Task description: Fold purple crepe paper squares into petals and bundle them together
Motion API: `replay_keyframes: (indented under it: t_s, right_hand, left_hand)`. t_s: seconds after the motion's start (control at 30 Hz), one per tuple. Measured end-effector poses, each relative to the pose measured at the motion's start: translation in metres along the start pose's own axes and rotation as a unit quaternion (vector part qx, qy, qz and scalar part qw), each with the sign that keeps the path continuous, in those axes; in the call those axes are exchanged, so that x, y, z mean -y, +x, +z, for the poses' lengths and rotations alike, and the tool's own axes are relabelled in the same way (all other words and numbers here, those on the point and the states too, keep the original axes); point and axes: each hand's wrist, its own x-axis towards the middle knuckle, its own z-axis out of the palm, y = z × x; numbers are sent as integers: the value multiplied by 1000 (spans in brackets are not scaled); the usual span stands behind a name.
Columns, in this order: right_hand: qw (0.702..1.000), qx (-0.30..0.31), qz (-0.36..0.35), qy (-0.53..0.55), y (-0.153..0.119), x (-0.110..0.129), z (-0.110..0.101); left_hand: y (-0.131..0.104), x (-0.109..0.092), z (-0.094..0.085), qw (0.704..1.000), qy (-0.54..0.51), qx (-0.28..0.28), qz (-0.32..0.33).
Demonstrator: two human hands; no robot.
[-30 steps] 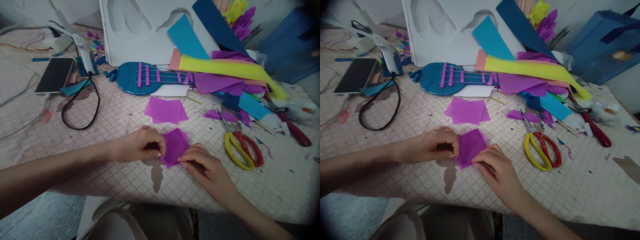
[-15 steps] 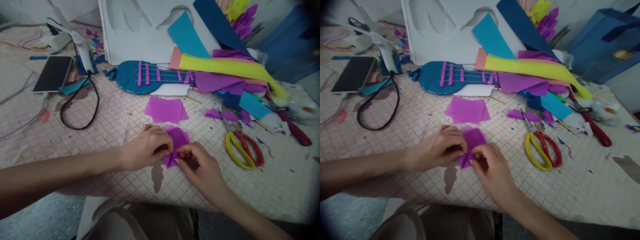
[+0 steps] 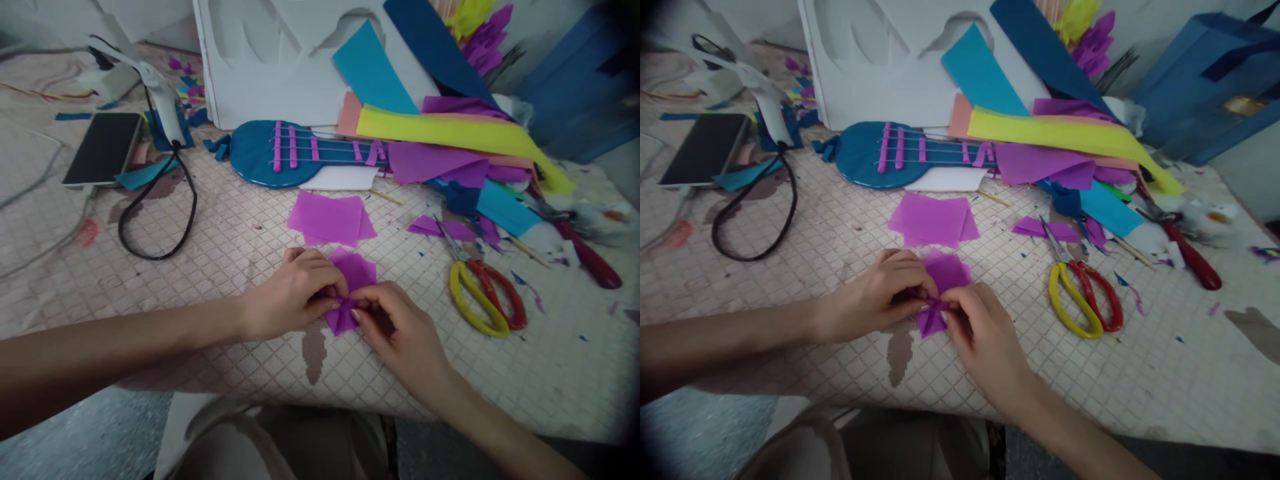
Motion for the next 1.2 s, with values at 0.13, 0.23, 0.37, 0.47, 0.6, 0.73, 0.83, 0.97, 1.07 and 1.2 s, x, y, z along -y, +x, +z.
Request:
replay_keyframes:
  t_s: [0.13, 0.23, 0.37, 0.47, 0.6, 0.73, 0.83, 0.97, 1.07, 1.2]
  right_hand:
    - [1000, 6, 16, 16, -1, -1, -3]
    - [1000, -5, 17, 6, 0, -1, -1]
    - [1000, -18, 3, -4, 1, -1, 1]
    - [1000, -23, -9, -8, 1, -1, 2]
    - [1000, -22, -16, -15, 1, -1, 3]
    - [999, -20, -15, -23, 1, 0, 4]
    - [999, -22, -13, -25, 1, 0, 4]
    - [999, -20, -7, -31, 1, 0, 5]
    - [999, -18, -2, -36, 1, 0, 4]
    - [999, -22, -2, -42, 2, 1, 4]
  left_hand:
    - [1, 3, -4, 999, -26, 20, 0]
    - [1, 4, -5, 999, -39, 23, 0]
    - [1, 5, -4, 999, -28, 18, 12]
    - [1, 5, -2, 1000, -10, 10, 17]
    - [1, 5, 1, 1000, 4, -3, 21]
    - [0, 6, 2, 1000, -3, -11, 14]
    - [1, 6, 2, 1000, -8, -13, 10]
    - [2, 8, 3, 1000, -13, -14, 14]
    - [2, 9, 4, 1000, -15, -12, 21]
    - [1, 10, 4, 999, -10, -14, 31]
